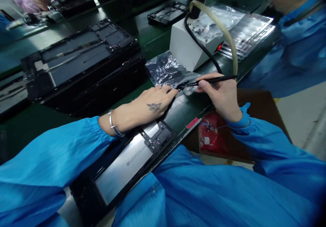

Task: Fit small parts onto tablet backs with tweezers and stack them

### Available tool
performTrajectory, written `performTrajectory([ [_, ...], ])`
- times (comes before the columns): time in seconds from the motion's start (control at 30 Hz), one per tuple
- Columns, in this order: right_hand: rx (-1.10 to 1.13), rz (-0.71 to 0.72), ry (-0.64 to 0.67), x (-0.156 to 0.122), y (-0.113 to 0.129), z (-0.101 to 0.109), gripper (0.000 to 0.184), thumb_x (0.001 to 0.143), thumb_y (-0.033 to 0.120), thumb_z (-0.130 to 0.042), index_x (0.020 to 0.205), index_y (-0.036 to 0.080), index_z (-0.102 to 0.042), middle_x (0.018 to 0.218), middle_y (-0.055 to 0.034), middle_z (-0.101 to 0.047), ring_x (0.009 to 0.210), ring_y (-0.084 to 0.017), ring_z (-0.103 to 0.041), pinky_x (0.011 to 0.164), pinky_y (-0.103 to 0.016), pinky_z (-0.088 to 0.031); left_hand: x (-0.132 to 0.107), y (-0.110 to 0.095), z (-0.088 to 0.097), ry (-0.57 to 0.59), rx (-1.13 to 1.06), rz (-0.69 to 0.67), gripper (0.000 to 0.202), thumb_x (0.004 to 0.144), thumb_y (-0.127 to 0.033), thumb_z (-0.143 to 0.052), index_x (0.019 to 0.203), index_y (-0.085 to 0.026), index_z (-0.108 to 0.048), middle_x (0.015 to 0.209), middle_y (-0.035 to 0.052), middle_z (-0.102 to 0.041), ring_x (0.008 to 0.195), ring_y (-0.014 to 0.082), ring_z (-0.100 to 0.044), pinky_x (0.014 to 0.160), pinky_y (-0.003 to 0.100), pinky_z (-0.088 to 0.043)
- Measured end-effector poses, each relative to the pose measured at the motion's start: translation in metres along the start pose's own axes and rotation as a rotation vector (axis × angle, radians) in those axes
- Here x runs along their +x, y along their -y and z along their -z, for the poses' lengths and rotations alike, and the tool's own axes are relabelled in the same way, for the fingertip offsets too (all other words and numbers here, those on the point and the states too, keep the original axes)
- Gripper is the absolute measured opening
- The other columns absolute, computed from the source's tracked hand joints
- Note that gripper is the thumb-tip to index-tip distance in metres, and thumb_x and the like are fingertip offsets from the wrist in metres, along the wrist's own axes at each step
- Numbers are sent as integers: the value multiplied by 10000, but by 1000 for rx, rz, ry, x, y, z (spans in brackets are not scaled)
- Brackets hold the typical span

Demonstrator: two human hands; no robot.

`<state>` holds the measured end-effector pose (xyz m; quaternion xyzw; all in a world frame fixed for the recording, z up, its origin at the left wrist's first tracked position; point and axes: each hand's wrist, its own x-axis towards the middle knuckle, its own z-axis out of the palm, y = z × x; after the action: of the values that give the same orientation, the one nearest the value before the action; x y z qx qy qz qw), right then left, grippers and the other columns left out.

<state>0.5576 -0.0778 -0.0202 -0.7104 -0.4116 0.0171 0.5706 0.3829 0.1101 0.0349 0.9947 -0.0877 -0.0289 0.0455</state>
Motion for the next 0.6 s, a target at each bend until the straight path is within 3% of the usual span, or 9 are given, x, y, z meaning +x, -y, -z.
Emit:
performTrajectory([
  [0.37, 46, 55, 149, 2, -6, -7, 199, 945, 414, -729, 1011, 231, -773, 1003, -31, -735, 836, -173, -721, 713, -291, -659, 2, -11, 9, 86, 62, 21, 428, 1038, -135, -372, 1453, -128, -477, 1394, 161, -588, 1144, 307, -618, 951, 449, -547],
  [0.6, 40, 43, 71, 0, -4, -6, 144, 943, 370, -728, 970, 236, -771, 968, -22, -729, 818, -164, -718, 664, -264, -642, 1, -8, 4, 25, 85, -19, 423, 1050, -149, -336, 1445, -143, -488, 1365, 163, -602, 1027, 276, -621, 840, 404, -528],
])
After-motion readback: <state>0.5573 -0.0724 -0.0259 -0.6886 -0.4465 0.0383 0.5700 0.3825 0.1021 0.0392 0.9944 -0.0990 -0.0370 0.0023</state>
